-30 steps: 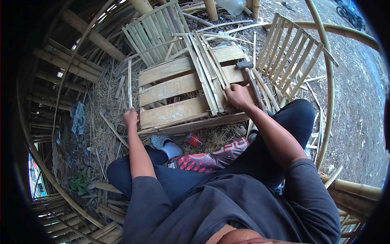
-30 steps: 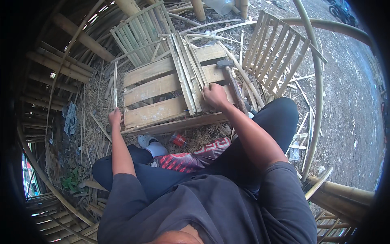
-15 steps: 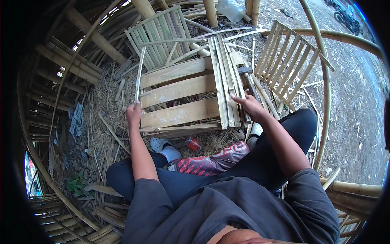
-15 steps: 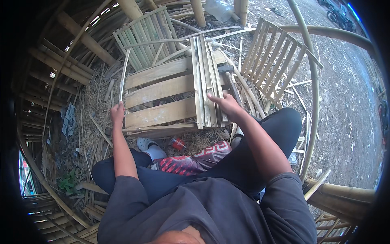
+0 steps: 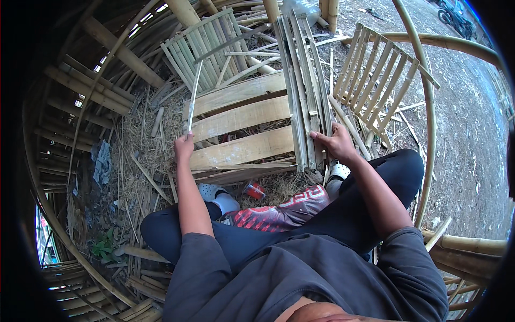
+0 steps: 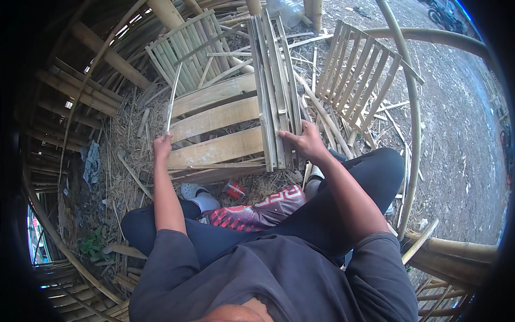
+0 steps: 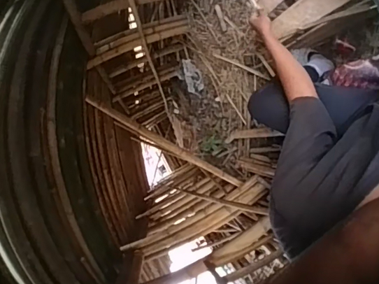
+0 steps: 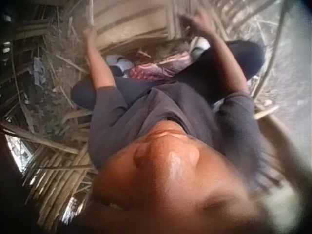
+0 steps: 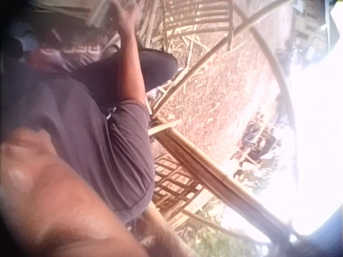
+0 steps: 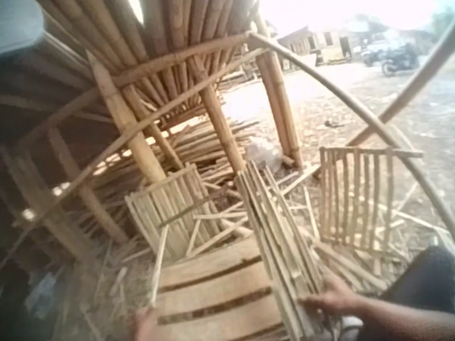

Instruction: The person builds a wooden structure by hand, using a hammer to secure thin bamboo or wooden strips onto a base and fitting segments together.

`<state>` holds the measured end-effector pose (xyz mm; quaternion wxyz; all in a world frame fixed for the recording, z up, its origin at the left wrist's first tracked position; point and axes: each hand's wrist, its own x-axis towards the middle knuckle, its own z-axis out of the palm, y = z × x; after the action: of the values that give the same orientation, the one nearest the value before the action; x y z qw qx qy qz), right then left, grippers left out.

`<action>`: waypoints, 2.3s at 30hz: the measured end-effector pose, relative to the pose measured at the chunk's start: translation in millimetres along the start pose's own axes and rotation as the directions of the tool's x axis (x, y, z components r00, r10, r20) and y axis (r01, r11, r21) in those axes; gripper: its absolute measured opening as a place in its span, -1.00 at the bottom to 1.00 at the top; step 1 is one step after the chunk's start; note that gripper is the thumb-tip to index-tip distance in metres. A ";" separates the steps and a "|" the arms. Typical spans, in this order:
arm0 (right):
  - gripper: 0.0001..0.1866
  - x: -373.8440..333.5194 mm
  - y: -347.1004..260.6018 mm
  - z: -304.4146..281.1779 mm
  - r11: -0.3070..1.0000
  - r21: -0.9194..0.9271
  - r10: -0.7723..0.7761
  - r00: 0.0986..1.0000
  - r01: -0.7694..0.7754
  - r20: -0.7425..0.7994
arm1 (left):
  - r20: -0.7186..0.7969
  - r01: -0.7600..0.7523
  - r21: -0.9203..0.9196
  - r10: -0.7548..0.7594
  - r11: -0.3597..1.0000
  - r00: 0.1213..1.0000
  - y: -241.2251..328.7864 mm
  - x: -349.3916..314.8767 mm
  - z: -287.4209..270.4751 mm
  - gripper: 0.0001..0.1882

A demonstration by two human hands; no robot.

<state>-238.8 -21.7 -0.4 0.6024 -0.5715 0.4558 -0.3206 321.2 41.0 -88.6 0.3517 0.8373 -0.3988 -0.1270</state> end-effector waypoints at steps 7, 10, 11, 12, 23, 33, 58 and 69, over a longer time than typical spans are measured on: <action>-0.61 2.8 -10.4 5.5 0.996 0.083 -0.016 0.999 0.013 0.032 | -0.195 -0.119 -0.152 0.089 0.981 0.977 -1.1 -2.9 -12.1 -0.56; -0.60 -0.2 -17.9 5.4 0.998 0.051 0.026 1.000 -0.026 0.000 | -0.302 -0.243 -0.235 0.167 0.941 0.939 8.0 -9.9 -11.8 -0.58; -0.60 -1.8 -21.7 6.9 0.997 -0.004 0.074 0.997 -0.074 -0.016 | -0.279 -0.221 -0.208 0.159 0.953 0.947 9.2 -11.1 -15.6 -0.58; -0.60 0.5 -17.8 7.5 0.997 -0.003 0.076 0.997 -0.076 -0.013 | -0.256 -0.200 -0.182 0.150 0.963 0.955 10.5 -12.4 -18.0 -0.58; -0.62 5.6 -2.9 7.5 0.989 0.144 -0.024 1.000 0.027 -0.019 | -0.181 -0.289 0.131 0.309 0.948 0.934 17.4 -16.6 -8.4 -0.72; -0.64 9.2 2.3 6.6 0.997 0.064 -0.035 0.998 0.038 -0.046 | 0.538 0.171 -0.429 0.099 0.887 0.837 213.4 -108.6 39.3 -0.27; -0.45 0.7 -0.4 48.6 0.953 0.125 -0.302 0.909 0.277 0.288 | 0.156 -0.318 -0.646 0.528 0.693 0.835 302.1 -159.6 98.0 -0.56; -0.44 26.7 8.2 34.3 0.490 -0.870 -0.365 0.891 -0.062 -0.269 | 0.338 -0.557 -0.168 0.578 0.813 0.742 206.9 -62.1 19.8 -0.35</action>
<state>-198.3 -31.2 -15.6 0.0925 -0.7496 0.6177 -0.2190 151.4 -11.5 35.8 0.3140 0.6259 -0.6904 -0.1819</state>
